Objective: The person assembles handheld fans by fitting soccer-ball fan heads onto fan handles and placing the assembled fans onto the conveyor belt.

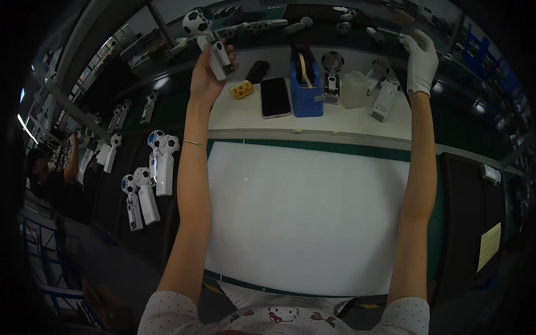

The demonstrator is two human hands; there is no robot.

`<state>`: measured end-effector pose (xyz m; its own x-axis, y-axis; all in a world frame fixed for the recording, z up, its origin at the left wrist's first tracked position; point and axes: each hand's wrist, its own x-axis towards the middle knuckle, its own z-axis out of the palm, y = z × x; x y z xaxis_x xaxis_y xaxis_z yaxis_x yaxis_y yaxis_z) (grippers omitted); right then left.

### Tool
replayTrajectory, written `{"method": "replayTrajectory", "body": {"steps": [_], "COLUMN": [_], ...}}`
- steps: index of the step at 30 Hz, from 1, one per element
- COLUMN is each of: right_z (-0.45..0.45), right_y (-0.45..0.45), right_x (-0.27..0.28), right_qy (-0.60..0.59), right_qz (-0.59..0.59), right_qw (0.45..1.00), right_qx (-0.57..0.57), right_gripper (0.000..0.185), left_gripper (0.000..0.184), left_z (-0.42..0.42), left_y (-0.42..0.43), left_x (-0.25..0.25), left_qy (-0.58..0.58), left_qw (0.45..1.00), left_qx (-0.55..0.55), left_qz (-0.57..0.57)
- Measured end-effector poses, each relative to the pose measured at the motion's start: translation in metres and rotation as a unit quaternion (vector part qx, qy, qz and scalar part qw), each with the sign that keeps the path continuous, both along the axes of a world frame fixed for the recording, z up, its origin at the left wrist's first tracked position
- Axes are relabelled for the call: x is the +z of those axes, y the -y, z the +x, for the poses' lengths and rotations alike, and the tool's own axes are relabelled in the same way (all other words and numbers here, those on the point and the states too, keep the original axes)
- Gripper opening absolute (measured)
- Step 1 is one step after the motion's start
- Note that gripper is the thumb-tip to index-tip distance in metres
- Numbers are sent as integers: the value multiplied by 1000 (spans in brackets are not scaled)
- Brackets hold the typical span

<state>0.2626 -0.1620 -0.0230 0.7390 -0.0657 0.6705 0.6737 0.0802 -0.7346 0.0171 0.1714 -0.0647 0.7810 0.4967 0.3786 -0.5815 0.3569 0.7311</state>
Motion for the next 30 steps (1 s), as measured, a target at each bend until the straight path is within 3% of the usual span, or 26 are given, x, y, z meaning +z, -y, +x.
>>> {"method": "replayTrajectory", "body": {"steps": [2,6,7,13,16,19,20,22,23,25,29,30], "right_z": [-36,-87,-104,-148,-147,-166,-173,-177,-178,-183,-175,-176], "right_y": [-5,-19,-23,-33,-33,-28,-26,-27,-25,-20,-28,-31], "right_x": [17,30,34,38,33,28,26,26,28,33,32,30], "right_qy": [51,74,85,170,255,272,192,49,48,-74,-145,-151], "right_qz": [-14,-50,-78,-149,-127,-87,-20,111,113,182,250,263], "right_qw": [996,974,973,944,935,945,954,920,920,865,812,800], "right_qx": [74,210,199,239,213,159,231,372,372,462,508,517], "right_gripper": [31,33,36,75,77,58,49,27,27,21,25,24], "left_gripper": [40,48,51,57,61,53,53,64,64,66,67,60], "left_z": [4,4,3,-15,-23,-25,-25,-25,-23,-22,-23,-26], "left_y": [26,59,66,106,124,140,144,150,149,147,144,143], "left_x": [13,32,36,58,65,64,62,61,61,58,65,65], "left_qy": [13,-33,-57,-100,-115,-126,-125,-120,-122,-112,-119,-108], "left_qw": [998,968,946,901,863,847,848,840,839,837,832,818], "left_qx": [-15,70,91,28,-22,-44,-46,-7,-8,10,19,64], "left_qz": [61,237,307,420,492,514,513,529,530,536,541,562]}}
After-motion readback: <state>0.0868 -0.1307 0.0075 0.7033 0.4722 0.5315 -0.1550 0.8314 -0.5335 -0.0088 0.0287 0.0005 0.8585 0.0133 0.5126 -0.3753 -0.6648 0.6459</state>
